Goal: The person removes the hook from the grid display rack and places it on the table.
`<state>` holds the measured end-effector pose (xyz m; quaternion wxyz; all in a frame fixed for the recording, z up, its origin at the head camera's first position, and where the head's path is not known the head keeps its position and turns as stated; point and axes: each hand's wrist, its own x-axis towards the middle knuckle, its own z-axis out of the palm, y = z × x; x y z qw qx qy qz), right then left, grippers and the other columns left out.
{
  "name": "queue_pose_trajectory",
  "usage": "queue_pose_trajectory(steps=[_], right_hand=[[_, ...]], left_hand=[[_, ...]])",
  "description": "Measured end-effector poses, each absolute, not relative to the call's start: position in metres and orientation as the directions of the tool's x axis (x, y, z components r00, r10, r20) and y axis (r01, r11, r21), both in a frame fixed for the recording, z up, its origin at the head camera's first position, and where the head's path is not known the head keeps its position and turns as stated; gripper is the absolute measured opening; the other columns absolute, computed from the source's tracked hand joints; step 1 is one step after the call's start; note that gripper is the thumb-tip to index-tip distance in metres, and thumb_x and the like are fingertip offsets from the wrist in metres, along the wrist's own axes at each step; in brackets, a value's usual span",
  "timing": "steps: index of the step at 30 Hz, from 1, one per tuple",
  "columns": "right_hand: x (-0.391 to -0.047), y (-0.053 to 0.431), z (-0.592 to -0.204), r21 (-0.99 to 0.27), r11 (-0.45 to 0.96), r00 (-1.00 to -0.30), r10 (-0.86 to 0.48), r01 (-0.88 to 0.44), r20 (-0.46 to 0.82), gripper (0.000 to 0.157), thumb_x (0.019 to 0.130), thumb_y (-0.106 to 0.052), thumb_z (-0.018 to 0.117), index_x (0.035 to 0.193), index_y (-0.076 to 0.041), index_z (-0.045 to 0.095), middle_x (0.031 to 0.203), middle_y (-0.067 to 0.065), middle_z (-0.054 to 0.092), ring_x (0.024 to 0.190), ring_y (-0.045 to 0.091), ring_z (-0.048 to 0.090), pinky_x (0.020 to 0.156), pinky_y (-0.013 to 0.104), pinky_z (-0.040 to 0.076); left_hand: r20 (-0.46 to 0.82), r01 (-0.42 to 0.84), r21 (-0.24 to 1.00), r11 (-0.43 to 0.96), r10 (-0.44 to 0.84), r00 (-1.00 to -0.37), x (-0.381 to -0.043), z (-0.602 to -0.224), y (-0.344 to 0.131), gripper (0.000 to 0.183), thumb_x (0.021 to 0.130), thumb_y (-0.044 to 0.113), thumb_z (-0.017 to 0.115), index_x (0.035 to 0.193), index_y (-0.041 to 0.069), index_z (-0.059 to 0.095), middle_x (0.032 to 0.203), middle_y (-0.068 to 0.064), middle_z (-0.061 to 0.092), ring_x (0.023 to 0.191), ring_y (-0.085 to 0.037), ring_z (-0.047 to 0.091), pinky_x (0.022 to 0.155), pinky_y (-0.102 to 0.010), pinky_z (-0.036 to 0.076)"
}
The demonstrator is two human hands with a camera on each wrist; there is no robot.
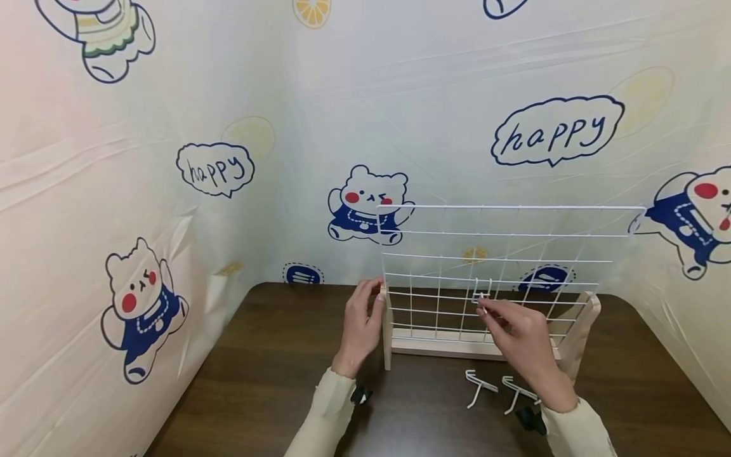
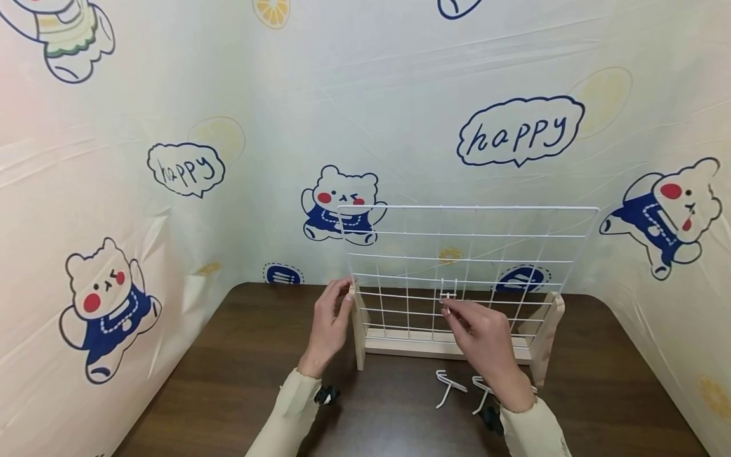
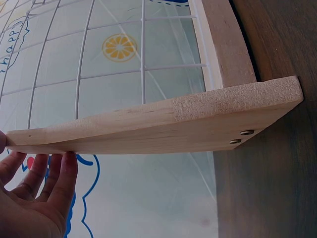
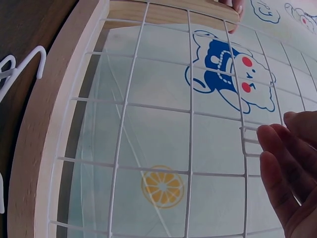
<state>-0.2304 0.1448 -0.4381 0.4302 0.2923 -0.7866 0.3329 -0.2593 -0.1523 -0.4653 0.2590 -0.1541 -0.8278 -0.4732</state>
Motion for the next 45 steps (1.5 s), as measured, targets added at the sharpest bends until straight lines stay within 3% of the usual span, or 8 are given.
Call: queue_pose_trajectory(steps=[6, 13, 25, 36, 45], right_hand=[[-0.23, 0.144, -0.438, -0.279, 0.612, -0.468, -0.172, -0.74, 0.867, 0.031, 0.07, 0.012, 0.086, 0.097, -0.001, 0.081, 0.083, 0.008, 0.08, 0.061, 0.007, 0.063, 0.057, 0.01, 0.05], [-0.232, 0.147, -0.44, -0.298, 0.608, -0.488, -0.172, -0.736, 0.856, 0.024, 0.074, 0.01, 0.083, 0.095, -0.001, 0.081, 0.082, 0.01, 0.08, 0.063, 0.006, 0.065, 0.059, 0.009, 0.05], [-0.23, 0.147, -0.432, -0.296, 0.607, -0.485, -0.172, -0.738, 0.857, 0.024, 0.075, 0.011, 0.082, 0.097, 0.001, 0.081, 0.079, 0.009, 0.079, 0.058, 0.0, 0.055, 0.055, 0.01, 0.046], [-0.232, 0.147, -0.43, -0.238, 0.596, -0.408, -0.166, -0.767, 0.898, 0.034, 0.066, 0.016, 0.084, 0.095, -0.002, 0.082, 0.079, 0.008, 0.079, 0.054, 0.003, 0.053, 0.051, 0.014, 0.043], [-0.23, 0.148, -0.428, -0.283, 0.592, -0.442, -0.142, -0.755, 0.886, 0.028, 0.072, 0.015, 0.08, 0.096, 0.002, 0.081, 0.081, 0.012, 0.079, 0.055, 0.001, 0.052, 0.05, 0.016, 0.043]], left_hand=[[0.579, 0.508, 0.704, 0.497, 0.012, -0.815, -0.261, -0.466, -0.152, 0.033, 0.11, 0.022, 0.051, 0.138, 0.01, 0.062, 0.13, -0.008, 0.067, 0.115, -0.023, 0.067, 0.093, -0.041, 0.061], [0.609, 0.536, 0.686, 0.493, 0.015, -0.793, -0.264, -0.468, -0.152, 0.031, 0.11, 0.021, 0.05, 0.135, 0.01, 0.064, 0.125, -0.008, 0.068, 0.112, -0.02, 0.069, 0.084, -0.034, 0.061], [0.617, 0.546, 0.68, 0.49, 0.02, -0.787, -0.262, -0.463, -0.152, 0.03, 0.109, 0.018, 0.051, 0.135, 0.01, 0.063, 0.125, -0.008, 0.067, 0.109, -0.021, 0.068, 0.083, -0.032, 0.06], [0.616, 0.547, 0.681, 0.487, 0.022, -0.787, -0.261, -0.463, -0.153, 0.031, 0.109, 0.019, 0.051, 0.136, 0.009, 0.063, 0.125, -0.009, 0.068, 0.109, -0.021, 0.068, 0.085, -0.033, 0.061], [0.611, 0.545, 0.687, 0.482, 0.023, -0.791, -0.261, -0.466, -0.153, 0.03, 0.109, 0.018, 0.051, 0.135, 0.009, 0.063, 0.125, -0.009, 0.067, 0.111, -0.021, 0.068, 0.085, -0.034, 0.061]])
